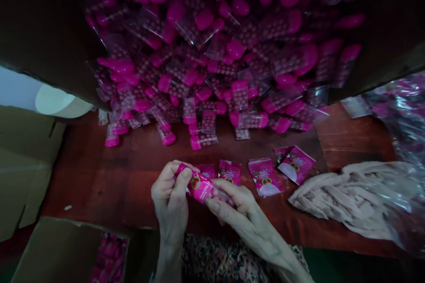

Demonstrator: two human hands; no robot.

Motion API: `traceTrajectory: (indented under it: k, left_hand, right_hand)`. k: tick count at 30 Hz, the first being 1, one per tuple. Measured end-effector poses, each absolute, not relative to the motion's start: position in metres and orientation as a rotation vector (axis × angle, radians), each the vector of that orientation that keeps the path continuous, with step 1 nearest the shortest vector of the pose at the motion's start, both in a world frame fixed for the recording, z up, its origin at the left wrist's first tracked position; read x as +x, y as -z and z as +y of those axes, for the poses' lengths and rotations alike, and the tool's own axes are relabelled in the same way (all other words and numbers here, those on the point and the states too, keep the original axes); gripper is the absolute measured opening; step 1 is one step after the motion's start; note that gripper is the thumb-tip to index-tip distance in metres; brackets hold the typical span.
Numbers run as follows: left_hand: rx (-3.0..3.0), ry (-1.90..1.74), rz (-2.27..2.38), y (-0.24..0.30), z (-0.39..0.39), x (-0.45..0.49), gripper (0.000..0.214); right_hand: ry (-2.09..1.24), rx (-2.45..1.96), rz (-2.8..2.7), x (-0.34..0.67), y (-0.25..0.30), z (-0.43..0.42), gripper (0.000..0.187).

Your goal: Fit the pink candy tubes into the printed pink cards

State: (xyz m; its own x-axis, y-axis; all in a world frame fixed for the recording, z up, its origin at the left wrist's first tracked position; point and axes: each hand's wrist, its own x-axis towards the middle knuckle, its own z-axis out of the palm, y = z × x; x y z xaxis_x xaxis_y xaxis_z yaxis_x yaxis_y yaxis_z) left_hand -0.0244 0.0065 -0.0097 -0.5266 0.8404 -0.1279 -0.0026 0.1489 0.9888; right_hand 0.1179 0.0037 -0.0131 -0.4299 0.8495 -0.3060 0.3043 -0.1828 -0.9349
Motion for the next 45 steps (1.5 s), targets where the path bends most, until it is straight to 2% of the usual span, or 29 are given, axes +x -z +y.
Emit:
traceTrajectory:
  k: [5,9,14,20,26,33,36,40,45]
  left_hand:
    - [0.915,-1.518,1.892,0.008,0.004,-0.016,0.013]
    - [0.931,-1.529,1.957,0.011,0.004,-0.013,0.014]
    - [1.078,-1.532,2.082,0.016,0.002,-0.012,0.014]
    - [1.016,-1.524,2.102,0.016,0.005,-0.009,0.014]
    - [1.114,-1.498,2.131,0.013,0.007,-0.010,0.015]
    - [0.477,-1.527,1.609,0.017,0.013,-0.028,0.013]
    - [0.478,-1.661,1.785,0.012,0.016,-0.043,0.012]
    - [0.600,-1.571,1.902,0.008,0.020,-0.044,0.011]
    - [0.556,-1.673,1.901,0.039,0.035,-0.034,0.017]
  right_hand:
    - [-1.592,-1.438,-1.693,0.116,0.014,-0.005,0.043]
    - [-1.669,-1.428,-1.720,0.116,0.013,-0.004,0.046]
    - [-1.647,-1.296,-1.853,0.119,0.012,0.003,0.044]
    - [-1.734,-1.373,-1.616,0.121,0.027,-0.003,0.044]
    - [-1.653,-1.340,-1.515,0.117,0.021,-0.004,0.046]
    - [-1.857,-1.231,-1.250,0.122,0.035,0.000,0.043]
    - [-1.941,-1.165,-1.128,0.124,0.038,0.005,0.041]
    - [-1.982,-1.073,-1.053,0.119,0.035,0.008,0.035]
    - [-1.918,-1.085,-1.054,0.109,0.041,0.011,0.033]
